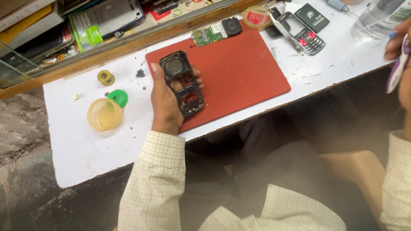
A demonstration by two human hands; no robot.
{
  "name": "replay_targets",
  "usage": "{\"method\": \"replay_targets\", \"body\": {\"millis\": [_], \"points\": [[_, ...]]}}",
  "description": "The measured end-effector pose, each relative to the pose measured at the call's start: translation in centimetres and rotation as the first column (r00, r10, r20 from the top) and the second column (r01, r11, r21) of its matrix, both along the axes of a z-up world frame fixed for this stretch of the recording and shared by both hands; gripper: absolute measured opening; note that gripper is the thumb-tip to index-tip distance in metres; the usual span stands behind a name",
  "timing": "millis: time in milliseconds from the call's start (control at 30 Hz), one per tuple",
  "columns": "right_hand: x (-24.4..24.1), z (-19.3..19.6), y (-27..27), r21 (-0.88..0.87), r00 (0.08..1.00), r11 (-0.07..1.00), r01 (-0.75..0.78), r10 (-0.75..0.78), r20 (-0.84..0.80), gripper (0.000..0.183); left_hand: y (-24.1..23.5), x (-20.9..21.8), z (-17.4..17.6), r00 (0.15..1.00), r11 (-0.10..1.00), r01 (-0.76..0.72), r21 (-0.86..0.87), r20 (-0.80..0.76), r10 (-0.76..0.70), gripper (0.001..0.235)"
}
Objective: The person uses a hot air gun on a circuit board, then picks up a disassembled mobile phone casing and scrubs it with a toothbrush. They repeatedly apply liquid from a bottle to the casing and continue scrubbing various areas.
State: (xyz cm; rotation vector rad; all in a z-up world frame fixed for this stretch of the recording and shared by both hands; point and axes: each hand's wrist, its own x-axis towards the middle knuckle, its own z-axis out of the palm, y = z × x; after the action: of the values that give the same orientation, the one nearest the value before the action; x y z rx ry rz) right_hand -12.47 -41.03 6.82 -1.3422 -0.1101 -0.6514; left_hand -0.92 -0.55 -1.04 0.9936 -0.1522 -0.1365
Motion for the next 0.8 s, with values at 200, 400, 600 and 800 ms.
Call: {"method": "replay_targets", "body": {"millis": [200, 400, 600, 800], "points": [[2.5, -2.9, 1.9, -0.375, 0.987, 0.916, 0.142, -0.160, -0.017, 0.028, 0.0, 0.1, -0.2, 1.000, 1.000, 0.012, 0.010, 0.024, -0.012, 0.076], [9.1, -8.0, 9.8, -0.853, 0.909, 0.414, 0.318, -0.388, 0.151, 0.017, 0.5, 0.2, -0.4, 0.997, 0.998, 0.057, -0.024, 0.045, -0.056, 0.078], [11.9, -7.2, 5.9, -0.778, 0.817, 0.300, 0.552, -0.383, 0.432, 0.043, 0.4, 0.2, -0.1, 0.995, 0.997, 0.069, -0.046, 0.069, -0.066, 0.077], [14.9, -3.0, -8.4, -0.589, 0.511, 0.095, 0.803, -0.617, 0.598, 0.059, 0.4, 0.1, -0.2, 0.996, 0.997, 0.071, -0.009, 0.053, -0.070, 0.076]]}}
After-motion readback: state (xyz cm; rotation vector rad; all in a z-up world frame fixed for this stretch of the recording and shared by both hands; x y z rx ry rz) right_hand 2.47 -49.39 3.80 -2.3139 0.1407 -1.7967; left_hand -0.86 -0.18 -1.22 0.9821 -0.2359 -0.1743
